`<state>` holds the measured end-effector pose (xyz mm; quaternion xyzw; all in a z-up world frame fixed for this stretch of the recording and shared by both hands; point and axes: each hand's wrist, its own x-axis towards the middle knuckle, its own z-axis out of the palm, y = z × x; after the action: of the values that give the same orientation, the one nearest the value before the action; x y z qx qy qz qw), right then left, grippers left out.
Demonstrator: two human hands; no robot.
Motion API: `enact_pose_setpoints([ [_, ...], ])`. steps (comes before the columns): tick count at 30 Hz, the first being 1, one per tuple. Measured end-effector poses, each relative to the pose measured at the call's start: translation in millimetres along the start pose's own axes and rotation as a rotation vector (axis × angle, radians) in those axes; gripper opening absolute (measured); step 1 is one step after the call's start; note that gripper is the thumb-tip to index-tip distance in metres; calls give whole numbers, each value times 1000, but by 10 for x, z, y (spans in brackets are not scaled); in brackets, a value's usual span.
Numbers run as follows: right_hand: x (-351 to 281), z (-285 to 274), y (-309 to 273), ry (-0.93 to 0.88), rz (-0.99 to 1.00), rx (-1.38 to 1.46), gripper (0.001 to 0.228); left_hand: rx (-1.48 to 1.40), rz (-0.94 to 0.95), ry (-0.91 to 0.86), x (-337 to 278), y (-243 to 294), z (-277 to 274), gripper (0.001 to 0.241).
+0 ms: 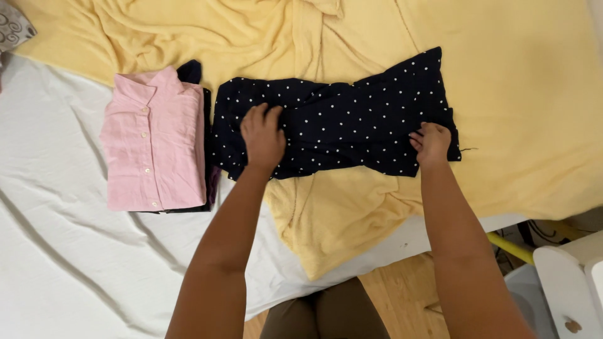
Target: The person folds a black polka-dot shirt and a black top on a bed, then places them into a white wardrobe. The person also picks up a stack of folded clothes from the bed and places them into the wardrobe before closing the sliding doors.
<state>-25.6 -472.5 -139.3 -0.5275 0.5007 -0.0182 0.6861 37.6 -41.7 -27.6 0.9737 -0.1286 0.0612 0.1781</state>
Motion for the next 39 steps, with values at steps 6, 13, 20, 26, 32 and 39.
enact_pose_setpoints([
  [6, -295, 114, -515, 458, -395, -768, 88, -16, 195, -121, -80, 671, 376, 63],
  [13, -130, 402, -546, 270, -254, -1081, 102, 8, 76, -443, -10, 1381, 383, 105],
  [20, 312, 163, -388, -102, -407, -676, 62, 196, -93, -701, 76, 1358, 687, 118],
  [26, -11, 140, -710, -429, -149, -428, 61, 208, -118, -633, 16, 1272, 941, 113],
  [32, 41, 84, -541, -658, -19, -316, 61, 32, -96, -615, 30, 1153, 864, 104],
  [39, -471, 432, -772, -618, -332, -54, 63, -1087, -334, -2, -144, 597, 1296, 33],
])
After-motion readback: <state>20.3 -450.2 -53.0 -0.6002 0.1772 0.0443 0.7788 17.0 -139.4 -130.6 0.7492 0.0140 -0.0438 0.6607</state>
